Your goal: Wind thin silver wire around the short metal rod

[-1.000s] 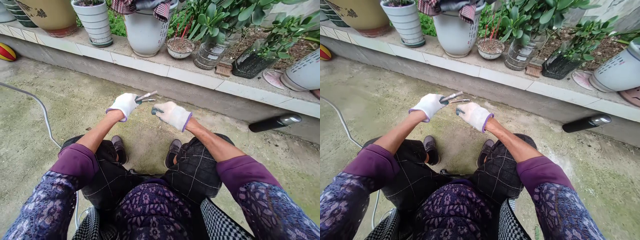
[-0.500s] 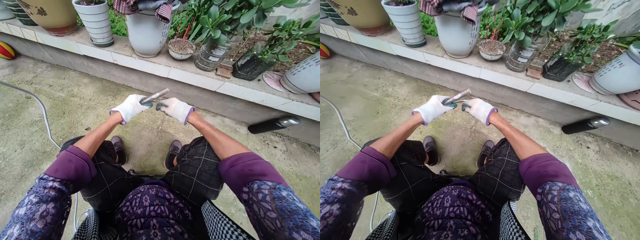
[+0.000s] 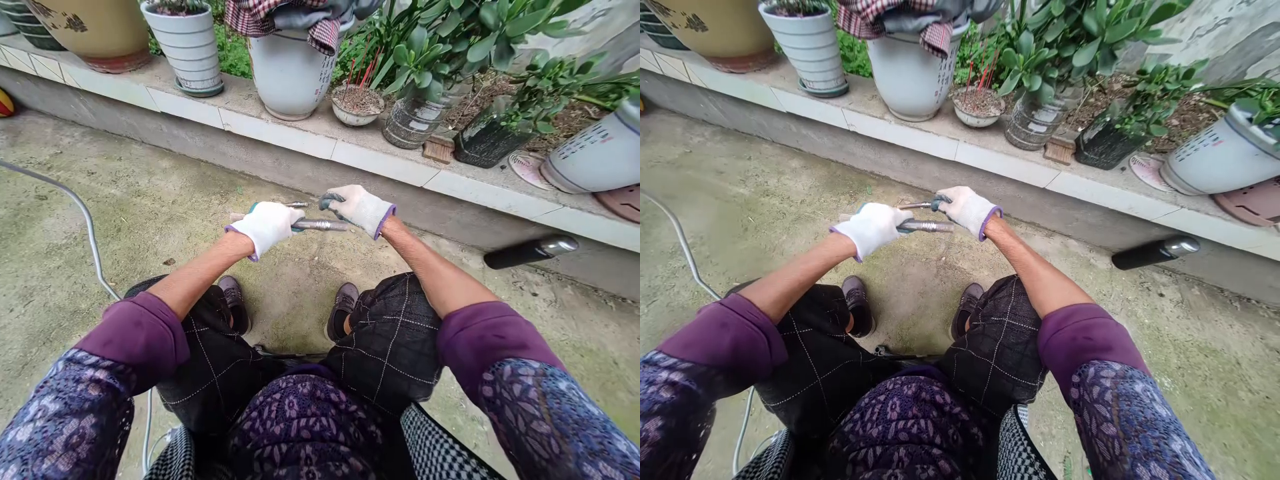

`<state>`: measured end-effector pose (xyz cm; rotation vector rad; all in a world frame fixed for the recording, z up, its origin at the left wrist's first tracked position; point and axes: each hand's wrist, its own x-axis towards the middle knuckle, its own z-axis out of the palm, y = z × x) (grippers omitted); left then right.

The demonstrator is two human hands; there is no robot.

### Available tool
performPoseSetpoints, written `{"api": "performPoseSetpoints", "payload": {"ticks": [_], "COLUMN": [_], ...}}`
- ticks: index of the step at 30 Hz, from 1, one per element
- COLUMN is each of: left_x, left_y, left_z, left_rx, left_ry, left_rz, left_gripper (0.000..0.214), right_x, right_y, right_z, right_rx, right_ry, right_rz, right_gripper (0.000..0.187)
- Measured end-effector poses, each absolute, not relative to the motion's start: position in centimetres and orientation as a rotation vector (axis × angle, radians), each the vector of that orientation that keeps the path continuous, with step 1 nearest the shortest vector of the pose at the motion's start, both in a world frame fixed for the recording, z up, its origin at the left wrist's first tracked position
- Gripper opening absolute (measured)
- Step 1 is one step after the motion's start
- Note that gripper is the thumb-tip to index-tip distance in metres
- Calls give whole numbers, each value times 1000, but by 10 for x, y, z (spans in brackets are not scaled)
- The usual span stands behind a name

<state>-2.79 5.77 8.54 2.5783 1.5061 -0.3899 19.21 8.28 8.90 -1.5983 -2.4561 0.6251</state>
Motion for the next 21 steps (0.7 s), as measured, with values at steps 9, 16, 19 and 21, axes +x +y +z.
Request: {"api": "performPoseSetpoints", "payload": {"ticks": [9,16,19,21], "left_x": [-54,-30,-27,-28], "left_y": [87,73,64,61], "left_z": [88,62,71,81], "left_rx": [2357,2541,2565,2545], "left_ry": [1768,1578,1494,1451], "left_rz": [-226,-462,-453,-398], "left_gripper": [37,34,34,32], "right_x": [150,162,175,181], "right_y": [51,59,70,75], "right_z": [84,101,97,93], "right_rx": [-1499,-1584,-1547,-1495], "right_ry": [-2787,-2691,-2514,-2374], "right_rz": [560,527,713,857], "right_gripper": [28,23,22,21]}}
